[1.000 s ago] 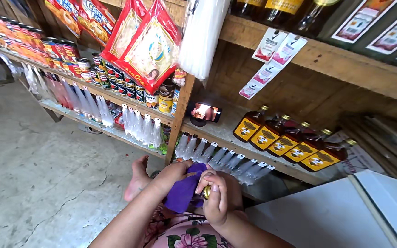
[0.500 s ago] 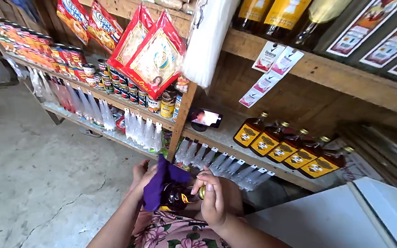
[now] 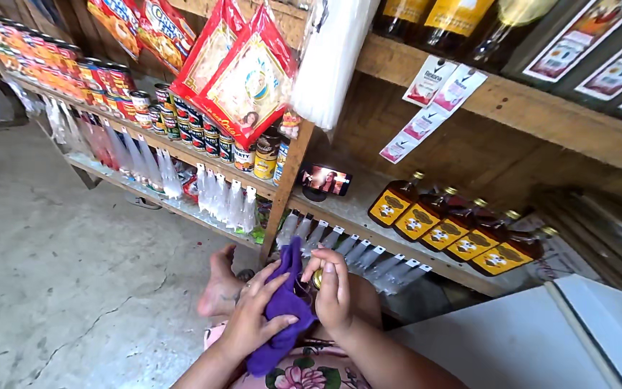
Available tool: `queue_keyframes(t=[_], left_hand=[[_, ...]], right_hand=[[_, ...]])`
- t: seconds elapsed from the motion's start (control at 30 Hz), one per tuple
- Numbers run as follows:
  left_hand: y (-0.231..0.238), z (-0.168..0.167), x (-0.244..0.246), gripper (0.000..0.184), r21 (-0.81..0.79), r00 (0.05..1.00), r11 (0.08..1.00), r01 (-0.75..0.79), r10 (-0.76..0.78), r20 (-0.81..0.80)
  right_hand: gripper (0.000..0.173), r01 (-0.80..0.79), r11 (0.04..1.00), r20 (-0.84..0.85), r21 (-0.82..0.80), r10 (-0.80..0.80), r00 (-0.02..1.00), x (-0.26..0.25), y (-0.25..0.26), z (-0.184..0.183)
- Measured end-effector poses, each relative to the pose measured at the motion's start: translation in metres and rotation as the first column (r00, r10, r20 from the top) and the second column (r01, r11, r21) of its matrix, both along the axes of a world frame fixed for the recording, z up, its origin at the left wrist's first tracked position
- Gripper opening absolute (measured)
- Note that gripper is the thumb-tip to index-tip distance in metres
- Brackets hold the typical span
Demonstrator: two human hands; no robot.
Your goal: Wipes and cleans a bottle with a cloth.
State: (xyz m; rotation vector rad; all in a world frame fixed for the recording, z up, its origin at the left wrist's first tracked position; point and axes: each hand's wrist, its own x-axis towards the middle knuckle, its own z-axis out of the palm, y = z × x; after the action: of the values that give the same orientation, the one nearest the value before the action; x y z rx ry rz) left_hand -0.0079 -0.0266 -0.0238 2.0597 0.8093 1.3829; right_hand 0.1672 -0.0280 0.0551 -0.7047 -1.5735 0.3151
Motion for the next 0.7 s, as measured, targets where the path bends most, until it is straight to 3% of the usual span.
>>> queue_keyframes(t=[0.07, 0.13, 0.3, 0.7], left_hand=[[0.004, 0.001, 0.003, 0.072, 0.065, 0.994, 0.997, -0.034, 0.040, -0.100], [0.012, 0.007, 0.001, 0.070, 0.072, 0.994, 0.997, -0.003, 0.011, -0.112], [0.030, 0.010, 0.000, 0.058, 0.042, 0.987, 0.988, 0.149, -0.146, -0.063], [0.040, 0.008, 0.012, 0.049, -0.054, 0.978, 0.977, 0.208, -0.208, 0.002]], right_hand=[[0.035, -0.007, 1.000, -0.010, 0.005, 0.007, 1.000, -0.002, -0.002, 0.000], [0.034, -0.004, 1.000, -0.007, 0.007, 0.004, 1.000, -0.003, -0.004, 0.000], [0.035, -0.003, 1.000, -0.046, 0.014, 0.004, 0.999, -0.001, 0.000, -0.002], [0.035, 0.029, 0.999, -0.153, -0.027, -0.033, 0.988, 0.013, 0.001, -0.010]])
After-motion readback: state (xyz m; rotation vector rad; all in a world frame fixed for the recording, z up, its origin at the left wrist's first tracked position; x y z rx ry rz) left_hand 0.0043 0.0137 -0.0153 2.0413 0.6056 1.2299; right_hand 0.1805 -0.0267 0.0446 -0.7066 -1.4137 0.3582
